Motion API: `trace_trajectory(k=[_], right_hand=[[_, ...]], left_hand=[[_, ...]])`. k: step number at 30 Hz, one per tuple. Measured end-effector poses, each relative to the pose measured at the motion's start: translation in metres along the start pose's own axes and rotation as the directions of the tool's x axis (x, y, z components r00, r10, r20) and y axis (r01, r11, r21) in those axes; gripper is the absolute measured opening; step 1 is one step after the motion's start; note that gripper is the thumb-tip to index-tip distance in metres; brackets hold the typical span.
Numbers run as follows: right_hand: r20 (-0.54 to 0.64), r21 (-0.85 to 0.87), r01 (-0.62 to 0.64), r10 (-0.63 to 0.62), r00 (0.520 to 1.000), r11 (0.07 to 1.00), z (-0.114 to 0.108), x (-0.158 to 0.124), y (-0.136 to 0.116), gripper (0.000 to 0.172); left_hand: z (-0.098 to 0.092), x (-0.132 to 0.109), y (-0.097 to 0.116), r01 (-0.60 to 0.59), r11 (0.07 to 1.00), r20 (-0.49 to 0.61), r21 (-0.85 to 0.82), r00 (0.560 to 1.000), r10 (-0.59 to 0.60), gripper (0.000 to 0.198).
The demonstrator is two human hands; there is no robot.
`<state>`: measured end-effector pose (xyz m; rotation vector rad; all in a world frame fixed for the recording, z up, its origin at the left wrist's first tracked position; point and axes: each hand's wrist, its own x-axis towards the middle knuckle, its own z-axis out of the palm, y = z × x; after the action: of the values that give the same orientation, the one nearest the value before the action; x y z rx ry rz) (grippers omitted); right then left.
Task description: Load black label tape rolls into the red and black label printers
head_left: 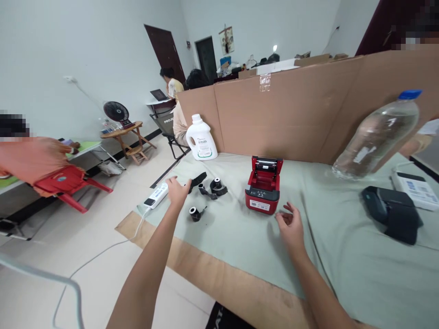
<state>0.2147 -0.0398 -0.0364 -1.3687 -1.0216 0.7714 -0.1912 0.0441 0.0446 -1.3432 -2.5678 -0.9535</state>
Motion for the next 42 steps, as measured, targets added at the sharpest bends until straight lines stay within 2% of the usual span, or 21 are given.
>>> trace_trajectory(k=[1,2,3,5,7,8,9,11,13,15,16,19,22,24,28,31,33,35,37,40,42], right_hand=[[0.001,0.001,0.002,-0.002,1.000,1.000,0.000,0.000,0.000,0.064],[0.001,-0.001,0.005,-0.005,1.000,1.000,0.000,0.001,0.000,0.064],[0.002,-0.003,0.007,-0.007,1.000,1.000,0.001,0.001,0.001,0.064],[0.000,-0.009,0.011,-0.011,1.000,1.000,0.001,0.003,0.003,0.064],[-0.004,-0.012,0.007,-0.007,1.000,1.000,0.002,0.004,0.005,0.064],[-0.003,-0.011,0.003,-0.003,1.000,1.000,0.002,0.003,0.005,0.064],[-0.003,-0.011,0.001,-0.001,1.000,1.000,0.001,0.002,0.003,0.063],[-0.014,-0.026,0.031,-0.031,0.999,0.999,0.000,-0.003,-0.007,0.058],[-0.028,-0.070,0.125,-0.128,0.991,0.990,-0.002,-0.008,-0.028,0.048],[-0.002,-0.084,0.230,-0.231,0.973,0.970,-0.003,-0.009,-0.058,0.036],[0.042,-0.066,0.257,-0.255,0.966,0.964,-0.002,-0.007,-0.075,0.032],[0.250,0.015,0.196,-0.193,0.949,0.981,0.010,0.014,-0.124,0.032],[0.399,0.005,0.073,-0.069,0.914,0.997,0.030,0.043,-0.153,0.036],[0.476,0.020,0.032,-0.038,0.879,0.999,0.041,0.058,-0.159,0.033],[0.572,0.033,-0.020,-0.003,0.820,0.999,0.042,0.077,-0.154,0.029],[0.632,-0.036,0.005,0.019,0.775,0.999,0.029,0.092,-0.148,0.038],[0.643,-0.096,0.015,0.050,0.764,0.995,0.021,0.102,-0.145,0.044],[0.643,-0.129,0.021,0.067,0.763,0.991,0.017,0.112,-0.141,0.050],[0.635,-0.128,0.069,0.028,0.772,0.989,0.018,0.120,-0.134,0.053],[0.568,-0.170,0.234,-0.099,0.817,0.957,0.025,0.126,-0.120,0.047],[0.519,-0.241,0.351,-0.185,0.834,0.905,0.031,0.126,-0.111,0.038]], left_hand=[[-0.003,0.000,0.011,-0.075,0.997,-0.021,-0.026,0.997,0.074,0.062],[-0.004,0.000,0.023,-0.170,0.984,0.017,-0.056,0.985,0.171,0.057],[-0.003,0.001,0.036,-0.264,0.961,0.108,-0.085,0.956,0.272,0.052],[0.003,0.002,0.062,-0.419,0.901,0.362,-0.112,0.827,0.430,0.051],[0.012,0.003,0.083,-0.523,0.848,0.533,-0.084,0.696,0.482,0.052],[0.015,0.002,0.090,-0.552,0.832,0.571,-0.064,0.663,0.484,0.050],[0.016,0.000,0.096,-0.564,0.824,0.587,-0.048,0.652,0.480,0.046],[0.014,-0.008,0.104,-0.561,0.827,0.571,-0.036,0.668,0.478,0.035],[0.005,-0.025,0.108,-0.565,0.824,0.488,-0.045,0.707,0.512,0.028],[-0.006,-0.050,0.114,-0.592,0.801,0.306,-0.089,0.749,0.588,0.024],[-0.011,-0.065,0.118,-0.618,0.777,0.189,-0.122,0.754,0.629,0.021],[-0.018,-0.110,0.137,-0.707,0.665,-0.092,-0.239,0.698,0.710,0.015],[-0.011,-0.147,0.161,-0.771,0.547,-0.240,-0.326,0.627,0.741,0.013],[-0.001,-0.163,0.173,-0.790,0.508,-0.308,-0.342,0.605,0.734,0.015],[0.021,-0.180,0.179,-0.783,0.475,-0.368,-0.402,0.613,0.699,0.021],[0.032,-0.186,0.170,-0.726,0.512,-0.316,-0.460,0.672,0.670,0.048],[0.038,-0.190,0.163,-0.667,0.560,-0.246,-0.491,0.723,0.646,0.064],[0.044,-0.193,0.157,-0.636,0.585,-0.204,-0.504,0.745,0.635,0.067],[0.051,-0.195,0.154,-0.653,0.572,-0.212,-0.497,0.730,0.650,0.066],[0.057,-0.198,0.151,-0.690,0.533,-0.250,-0.490,0.697,0.672,0.059],[0.058,-0.199,0.150,-0.688,0.530,-0.252,-0.496,0.698,0.670,0.051]])
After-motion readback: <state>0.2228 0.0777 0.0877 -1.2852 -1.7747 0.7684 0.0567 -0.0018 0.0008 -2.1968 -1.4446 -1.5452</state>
